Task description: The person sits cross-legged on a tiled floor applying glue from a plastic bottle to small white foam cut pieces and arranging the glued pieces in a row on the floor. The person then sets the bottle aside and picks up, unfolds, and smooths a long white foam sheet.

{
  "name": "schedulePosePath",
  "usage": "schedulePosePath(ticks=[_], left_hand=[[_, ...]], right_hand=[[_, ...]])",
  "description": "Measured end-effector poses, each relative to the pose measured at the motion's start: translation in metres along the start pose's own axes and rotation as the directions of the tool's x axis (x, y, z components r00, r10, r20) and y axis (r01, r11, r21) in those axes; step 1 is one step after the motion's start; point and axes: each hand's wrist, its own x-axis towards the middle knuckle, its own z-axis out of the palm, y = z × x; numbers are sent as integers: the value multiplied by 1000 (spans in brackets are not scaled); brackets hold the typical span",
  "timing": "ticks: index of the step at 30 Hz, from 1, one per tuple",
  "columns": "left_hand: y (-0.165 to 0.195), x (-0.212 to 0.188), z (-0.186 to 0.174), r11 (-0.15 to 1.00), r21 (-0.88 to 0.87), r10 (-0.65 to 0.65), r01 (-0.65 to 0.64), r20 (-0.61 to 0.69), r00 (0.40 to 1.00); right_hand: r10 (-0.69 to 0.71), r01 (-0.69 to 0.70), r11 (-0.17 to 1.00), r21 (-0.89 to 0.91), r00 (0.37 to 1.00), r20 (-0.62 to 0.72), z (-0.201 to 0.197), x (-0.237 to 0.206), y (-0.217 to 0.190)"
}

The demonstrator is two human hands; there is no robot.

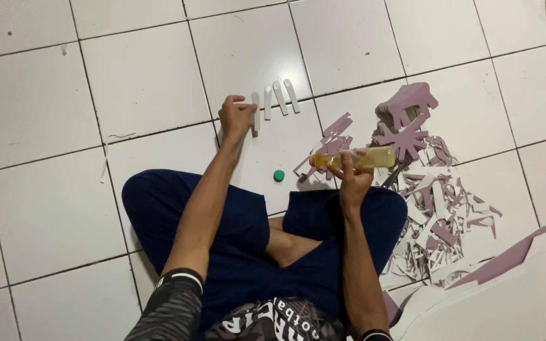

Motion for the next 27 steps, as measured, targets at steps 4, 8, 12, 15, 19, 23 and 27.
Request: schedulePosePath(ticks=[4, 8, 12, 15, 19, 23, 27], left_hand=[[-9, 33, 14, 978, 210, 17, 2, -93, 996], [-9, 47, 20, 969, 248, 32, -8, -94, 995], [-11, 38, 28, 919, 371, 169, -135, -60, 984], [-19, 7, 50, 796, 383, 503, -469, 12, 864], [-39, -63, 96, 808, 336, 348, -485, 393, 851], [-56, -109, 129, 756, 470, 244, -456, 443, 862], [-64, -119, 144, 748, 496, 290, -440, 352, 890]], right_hand=[[54, -55, 998, -17, 997, -47, -15, 2, 13], [68, -66, 997, 34, 995, -72, -22, 8, 24], [89, -72, 981, 182, 992, -85, -31, 16, 34], [106, -57, 954, 294, 983, -153, -39, 22, 38], [33, 49, 929, 366, 976, -214, -52, 21, 44], [27, 62, 934, 351, 970, -243, -64, 13, 47], [39, 51, 933, 356, 970, -241, -63, 8, 39]])
